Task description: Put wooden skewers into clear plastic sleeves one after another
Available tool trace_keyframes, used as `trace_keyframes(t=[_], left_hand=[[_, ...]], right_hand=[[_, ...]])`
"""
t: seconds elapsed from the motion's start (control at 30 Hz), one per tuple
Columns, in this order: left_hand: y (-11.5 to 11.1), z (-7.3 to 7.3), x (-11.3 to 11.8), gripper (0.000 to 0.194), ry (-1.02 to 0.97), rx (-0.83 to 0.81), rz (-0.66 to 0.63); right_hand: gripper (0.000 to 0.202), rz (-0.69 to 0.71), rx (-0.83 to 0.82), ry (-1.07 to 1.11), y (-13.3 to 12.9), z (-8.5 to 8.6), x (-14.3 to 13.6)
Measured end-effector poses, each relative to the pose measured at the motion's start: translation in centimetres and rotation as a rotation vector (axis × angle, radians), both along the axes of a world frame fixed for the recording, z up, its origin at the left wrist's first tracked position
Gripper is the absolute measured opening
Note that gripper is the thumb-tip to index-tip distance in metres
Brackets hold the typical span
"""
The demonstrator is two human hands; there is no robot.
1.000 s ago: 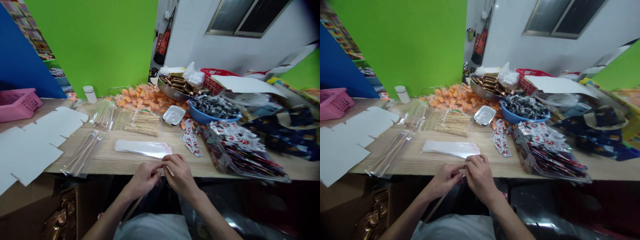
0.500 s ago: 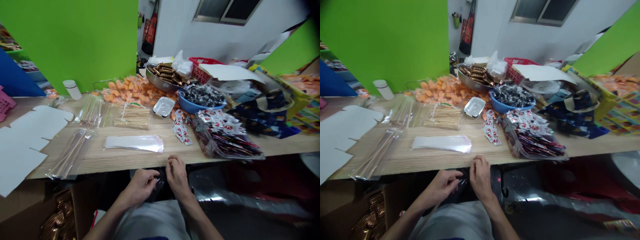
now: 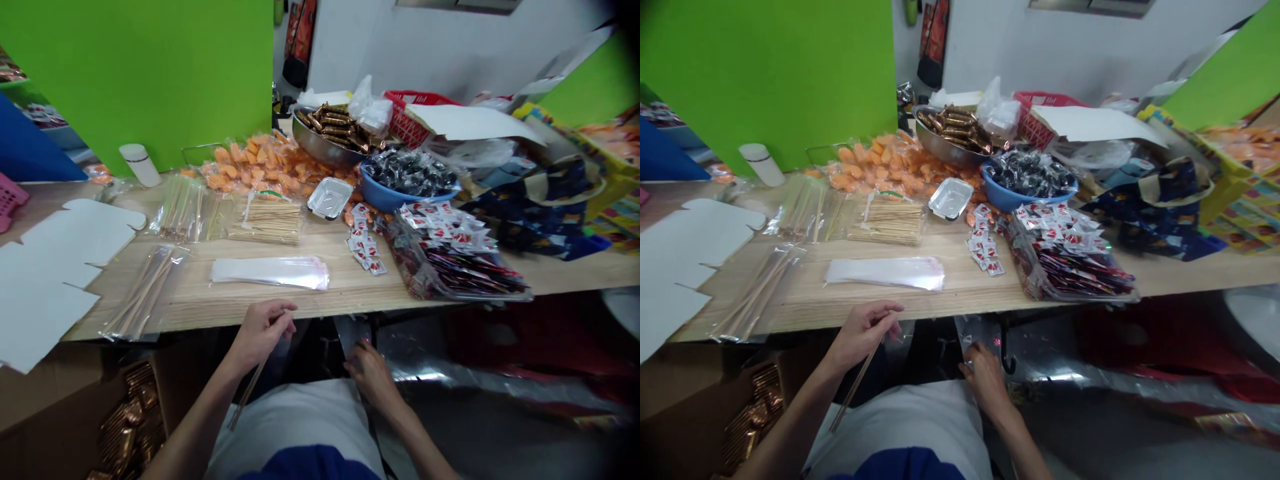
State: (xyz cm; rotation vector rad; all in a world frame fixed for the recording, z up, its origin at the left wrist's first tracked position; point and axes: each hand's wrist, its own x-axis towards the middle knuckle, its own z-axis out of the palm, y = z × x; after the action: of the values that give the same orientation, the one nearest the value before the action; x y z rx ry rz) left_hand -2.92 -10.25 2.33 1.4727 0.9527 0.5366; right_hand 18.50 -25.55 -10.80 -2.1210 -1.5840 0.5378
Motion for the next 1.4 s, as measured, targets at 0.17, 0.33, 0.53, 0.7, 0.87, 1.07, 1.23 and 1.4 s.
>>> trace_keyframes(t=[0.17,0.33,0.53,0.7,0.87,1.07,1.23,1.4], left_hand=[[0.3,0.5,0.9,0.020,-0.082,-0.019,0.074],[0.3,1.0,1.9,0.015,-0.226,-0.057,0.143],[0.8,0.6,0.7,0.014,-0.357,-0.200,0.213],[1.0,-0.5,-0.3,0.019,-0.441,-0.308,0.170],[1.0,-1.4,-0.6,0.006,-0.474,-0.362,0.148],[1.1,-1.4,-1.0,0.015,-0.477,-0.412,0.095],[1.1,-1.3,-1.1,0.018,-0.371,-0.253,0.059],[1.8,-1.5,-1.7,0.018,-0.351,-0.208,0.079]], right_hand=[[0.022,0.068,0.139,0.428,3.4,7.6,-1.2],[0.019,-0.080,0.299,1.037,8.9,11.6,-6.4],[0.018,-0.081,0.325,1.143,11.4,11.4,-8.4],[0.006,-0.100,0.348,1.118,11.1,10.6,-7.9],[0.011,0.017,0.362,1.011,10.6,9.9,-7.3],[0.016,0.086,0.336,0.976,10.5,10.0,-7.0],[0.010,0.050,0.293,0.993,10.9,10.2,-7.8],[0.015,0.117,0.288,0.933,12.3,10.3,-7.8]])
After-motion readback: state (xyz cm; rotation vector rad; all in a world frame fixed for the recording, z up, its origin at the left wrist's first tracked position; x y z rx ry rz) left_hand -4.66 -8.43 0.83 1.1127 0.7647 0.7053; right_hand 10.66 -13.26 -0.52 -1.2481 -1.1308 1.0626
